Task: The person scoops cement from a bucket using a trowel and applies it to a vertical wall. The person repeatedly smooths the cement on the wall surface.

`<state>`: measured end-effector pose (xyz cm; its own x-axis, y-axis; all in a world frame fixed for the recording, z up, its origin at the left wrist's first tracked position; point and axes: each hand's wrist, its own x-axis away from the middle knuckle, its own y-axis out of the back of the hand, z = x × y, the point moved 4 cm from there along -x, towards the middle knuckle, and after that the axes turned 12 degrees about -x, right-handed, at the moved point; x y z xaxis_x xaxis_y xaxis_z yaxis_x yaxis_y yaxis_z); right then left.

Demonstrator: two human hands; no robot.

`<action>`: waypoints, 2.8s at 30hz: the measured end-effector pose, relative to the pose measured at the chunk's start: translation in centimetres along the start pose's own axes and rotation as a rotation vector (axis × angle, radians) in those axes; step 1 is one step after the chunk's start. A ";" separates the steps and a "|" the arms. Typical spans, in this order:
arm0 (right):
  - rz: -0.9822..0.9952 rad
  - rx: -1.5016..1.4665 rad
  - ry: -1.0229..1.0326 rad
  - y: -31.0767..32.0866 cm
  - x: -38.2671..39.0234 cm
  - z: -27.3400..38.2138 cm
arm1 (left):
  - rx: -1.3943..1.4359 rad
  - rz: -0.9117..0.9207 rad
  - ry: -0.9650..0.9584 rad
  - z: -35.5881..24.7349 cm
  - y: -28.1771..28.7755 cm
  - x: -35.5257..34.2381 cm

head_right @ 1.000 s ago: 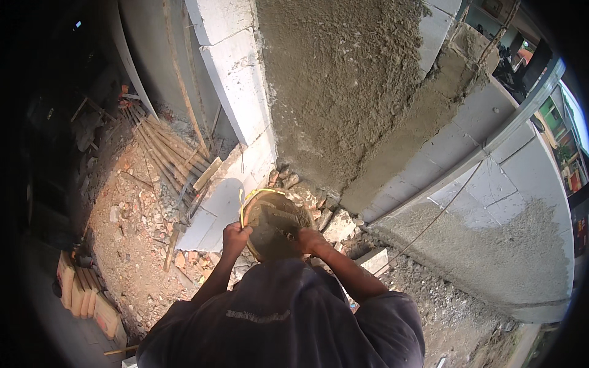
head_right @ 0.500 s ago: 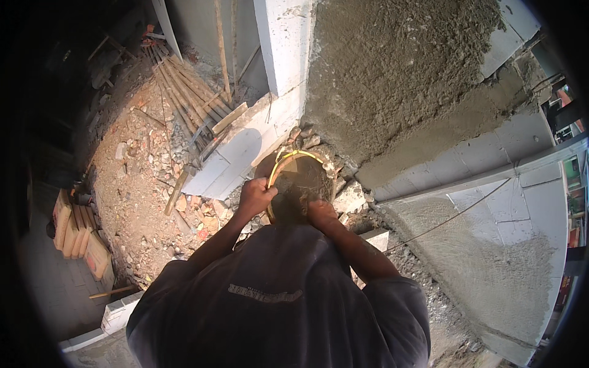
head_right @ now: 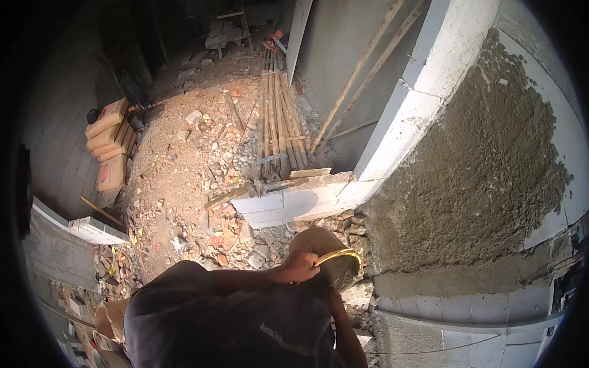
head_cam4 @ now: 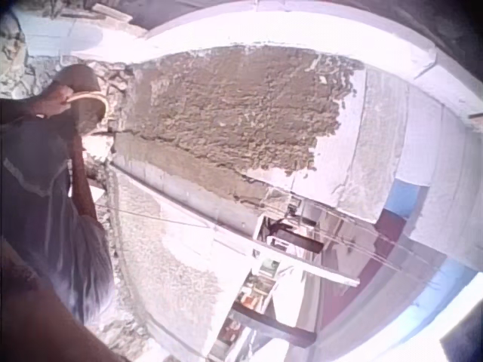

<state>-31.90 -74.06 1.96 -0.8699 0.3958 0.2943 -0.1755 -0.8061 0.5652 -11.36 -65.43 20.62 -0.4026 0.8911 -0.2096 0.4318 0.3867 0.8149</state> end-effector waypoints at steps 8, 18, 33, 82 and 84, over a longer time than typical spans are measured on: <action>0.239 -0.409 0.037 0.2 -3.6 10.8 | -0.017 -0.099 0.166 3.9 2.6 0.4; 0.060 -0.848 -0.159 4.7 -3.1 13.8 | 0.204 -0.200 0.415 9.3 6.3 -0.2; 0.056 -0.388 0.025 20.1 4.2 21.3 | 0.301 -0.009 0.683 18.9 -1.0 3.5; -0.185 0.195 -0.469 7.4 1.7 6.0 | 0.004 0.358 0.021 -3.4 -3.6 -7.7; -0.148 0.198 -0.403 6.6 2.3 6.9 | -0.035 0.366 0.001 -3.1 -3.5 -7.6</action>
<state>-31.90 -75.45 11.67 -0.5874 0.6706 0.4530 -0.1583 -0.6442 0.7483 -12.35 -74.27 21.07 -0.2274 0.9687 0.0996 0.5191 0.0340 0.8540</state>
